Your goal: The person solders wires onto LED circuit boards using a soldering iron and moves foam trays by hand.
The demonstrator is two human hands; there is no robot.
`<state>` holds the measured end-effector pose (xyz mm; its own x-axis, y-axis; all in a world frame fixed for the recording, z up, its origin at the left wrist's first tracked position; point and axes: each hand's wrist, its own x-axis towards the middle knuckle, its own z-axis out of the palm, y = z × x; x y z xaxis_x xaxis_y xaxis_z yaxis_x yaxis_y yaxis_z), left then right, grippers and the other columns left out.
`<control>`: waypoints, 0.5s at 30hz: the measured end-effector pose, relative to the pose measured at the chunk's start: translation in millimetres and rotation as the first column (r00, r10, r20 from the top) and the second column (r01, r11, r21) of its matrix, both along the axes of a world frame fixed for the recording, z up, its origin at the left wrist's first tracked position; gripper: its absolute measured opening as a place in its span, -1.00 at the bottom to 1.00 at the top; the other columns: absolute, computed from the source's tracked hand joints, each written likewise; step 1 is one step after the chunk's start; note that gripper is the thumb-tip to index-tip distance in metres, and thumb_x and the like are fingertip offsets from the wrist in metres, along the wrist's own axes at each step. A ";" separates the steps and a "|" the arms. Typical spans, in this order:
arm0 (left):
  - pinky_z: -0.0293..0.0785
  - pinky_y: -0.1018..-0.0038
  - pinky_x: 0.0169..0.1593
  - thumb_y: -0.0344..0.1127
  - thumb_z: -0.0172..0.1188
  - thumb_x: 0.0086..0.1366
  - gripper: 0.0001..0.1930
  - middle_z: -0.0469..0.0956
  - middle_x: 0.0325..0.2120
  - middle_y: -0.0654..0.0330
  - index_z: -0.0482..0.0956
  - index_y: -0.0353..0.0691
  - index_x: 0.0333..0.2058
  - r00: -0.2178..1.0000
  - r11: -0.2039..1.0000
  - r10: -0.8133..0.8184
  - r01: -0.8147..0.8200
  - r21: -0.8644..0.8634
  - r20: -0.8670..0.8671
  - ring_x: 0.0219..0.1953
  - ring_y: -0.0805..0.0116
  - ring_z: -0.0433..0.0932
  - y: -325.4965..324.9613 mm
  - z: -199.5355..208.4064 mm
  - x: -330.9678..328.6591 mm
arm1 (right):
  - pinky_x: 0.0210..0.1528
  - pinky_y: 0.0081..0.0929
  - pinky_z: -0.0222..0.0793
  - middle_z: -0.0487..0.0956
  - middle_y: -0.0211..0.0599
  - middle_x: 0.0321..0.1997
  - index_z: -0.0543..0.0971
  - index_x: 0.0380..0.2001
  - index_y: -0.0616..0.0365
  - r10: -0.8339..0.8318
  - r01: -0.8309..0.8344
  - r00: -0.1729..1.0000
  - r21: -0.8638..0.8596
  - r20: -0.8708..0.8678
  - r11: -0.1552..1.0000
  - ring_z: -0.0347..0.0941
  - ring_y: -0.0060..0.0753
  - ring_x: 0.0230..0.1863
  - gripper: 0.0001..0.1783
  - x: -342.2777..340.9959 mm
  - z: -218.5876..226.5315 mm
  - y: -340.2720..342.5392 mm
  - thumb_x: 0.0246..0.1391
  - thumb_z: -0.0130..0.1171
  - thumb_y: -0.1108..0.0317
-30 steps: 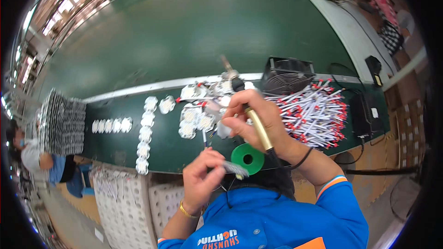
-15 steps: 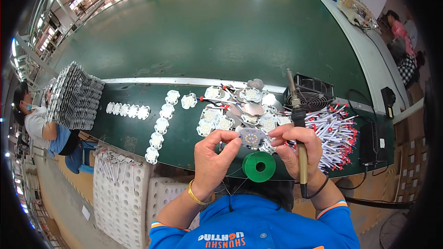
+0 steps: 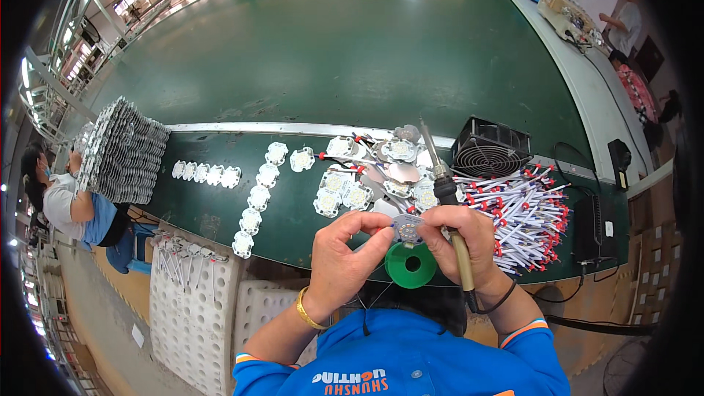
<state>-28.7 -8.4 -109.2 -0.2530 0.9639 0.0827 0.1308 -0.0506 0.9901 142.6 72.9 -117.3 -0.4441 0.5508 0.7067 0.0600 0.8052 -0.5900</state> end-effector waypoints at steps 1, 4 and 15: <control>0.37 0.66 -0.31 -0.47 0.20 0.15 -0.89 0.53 -0.47 0.33 0.59 -0.36 -0.34 1.000 1.000 -0.006 0.007 -0.018 0.027 -0.39 0.64 0.44 0.5 -0.1 -0.8 | -0.55 -0.50 0.35 0.54 -0.31 -0.50 0.45 -0.32 0.15 0.000 0.000 1.000 0.003 -0.004 1.000 0.47 -0.35 -0.60 -0.70 -0.4 0.3 -0.5 -0.16 0.26 0.65; 0.39 0.62 -0.28 -0.45 0.22 0.13 -0.88 0.56 -0.47 0.26 0.61 -0.35 -0.34 0.998 0.999 0.005 -0.002 -0.052 0.066 -0.40 0.57 0.48 1.1 -1.4 -2.2 | -0.44 -0.53 0.43 0.59 -0.25 -0.43 0.44 -0.31 0.15 0.027 -0.025 0.999 -0.093 0.022 0.995 0.55 -0.36 -0.49 -0.72 -2.7 0.5 -2.3 -0.09 0.30 0.57; 0.39 0.69 -0.34 -0.45 0.21 0.18 -0.89 0.57 -0.46 0.33 0.61 -0.36 -0.34 0.994 0.997 -0.042 0.048 -0.061 0.101 -0.41 0.67 0.46 1.1 -1.4 -7.6 | -0.53 -0.50 0.38 0.54 -0.29 -0.49 0.46 -0.32 0.14 0.027 -0.027 1.000 -0.048 0.000 0.998 0.48 -0.35 -0.58 -0.70 -6.0 1.4 -2.1 -0.15 0.22 0.68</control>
